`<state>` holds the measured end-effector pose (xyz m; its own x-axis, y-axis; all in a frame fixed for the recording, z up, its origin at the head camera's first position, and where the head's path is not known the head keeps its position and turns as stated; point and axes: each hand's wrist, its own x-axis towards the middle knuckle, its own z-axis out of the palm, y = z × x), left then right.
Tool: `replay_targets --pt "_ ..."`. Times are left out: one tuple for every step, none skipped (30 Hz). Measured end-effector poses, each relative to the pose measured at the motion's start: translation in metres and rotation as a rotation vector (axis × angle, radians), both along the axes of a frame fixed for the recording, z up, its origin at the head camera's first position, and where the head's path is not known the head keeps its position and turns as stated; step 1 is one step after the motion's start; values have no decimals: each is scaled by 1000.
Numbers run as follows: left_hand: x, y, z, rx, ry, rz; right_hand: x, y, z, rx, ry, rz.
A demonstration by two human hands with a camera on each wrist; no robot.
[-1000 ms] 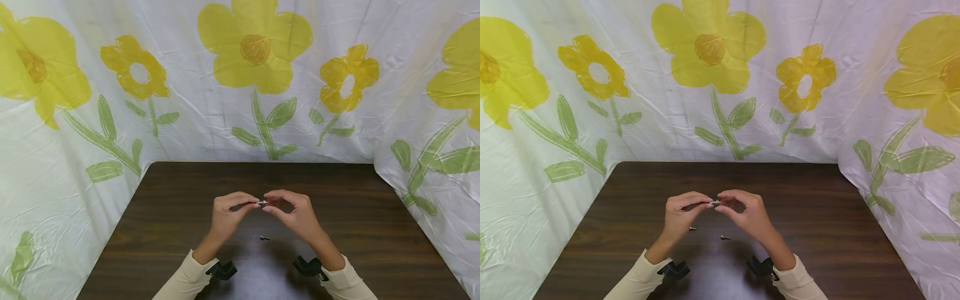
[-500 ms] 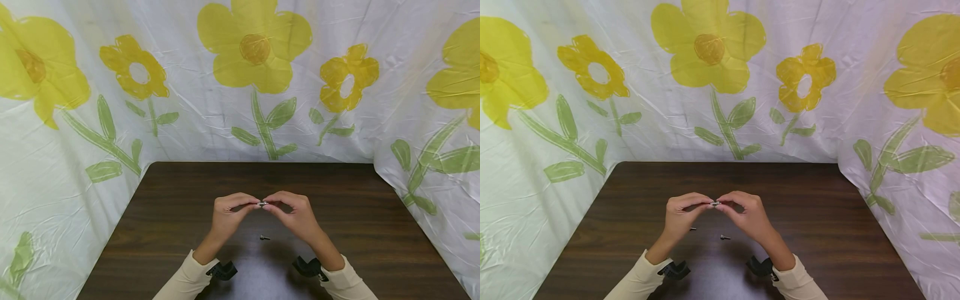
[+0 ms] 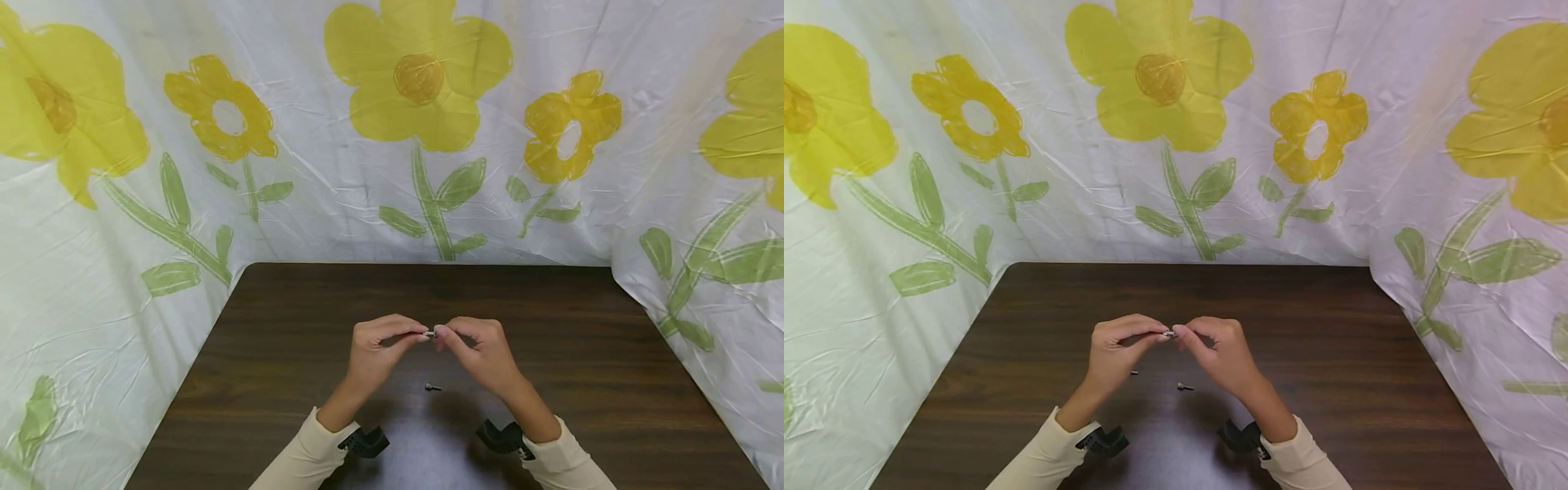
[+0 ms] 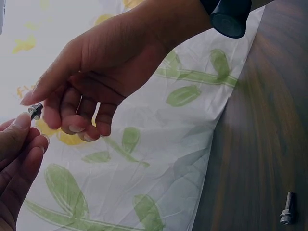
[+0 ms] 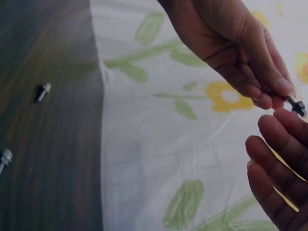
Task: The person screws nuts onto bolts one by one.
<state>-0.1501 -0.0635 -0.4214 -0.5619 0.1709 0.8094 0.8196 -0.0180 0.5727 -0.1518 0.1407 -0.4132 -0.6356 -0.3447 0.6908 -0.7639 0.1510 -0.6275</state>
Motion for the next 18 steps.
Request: replay_targets --pt "0 0 0 0 -2 3 0 0 0 2 -4 -8" --pt "0 0 0 0 -5 7 0 1 0 1 -9 -11" --pt "0 0 0 1 -7 10 0 1 0 0 -9 -15" --pt "0 -1 -1 3 -10 15 0 2 0 -2 -1 -13" --pt "-1 -1 -1 6 -15 17 -1 2 0 -7 11 -8" --pt "-1 -1 -1 9 -18 19 -1 3 1 -11 32 -1" --pt "-1 -1 -1 13 -23 20 -2 3 1 -18 52 9" --pt "-1 -2 -1 16 -25 19 -2 3 2 -23 75 18" --pt "-1 -2 -1 18 -27 19 -3 3 2 -25 100 22" --pt "-1 -2 -1 19 -28 18 -3 3 3 -30 120 30" --pt "-1 -2 -1 19 -28 17 -3 3 4 -35 136 36" --pt "-1 -2 -1 18 -27 15 -4 3 4 -40 148 41" --pt "-1 -2 -1 17 -26 14 -5 3 3 -45 151 47" --pt "-1 -2 -1 16 -24 12 -5 3 3 -49 156 51" --pt "-1 -2 -1 16 -22 10 -5 3 2 -52 159 53" --pt "-1 -2 -1 16 -21 9 -5 3 2 -54 158 58" --pt "-1 -2 -1 15 -20 8 -6 3 2 -53 157 59" --pt "-1 -2 -1 16 -17 4 -6 3 2 -50 154 58"
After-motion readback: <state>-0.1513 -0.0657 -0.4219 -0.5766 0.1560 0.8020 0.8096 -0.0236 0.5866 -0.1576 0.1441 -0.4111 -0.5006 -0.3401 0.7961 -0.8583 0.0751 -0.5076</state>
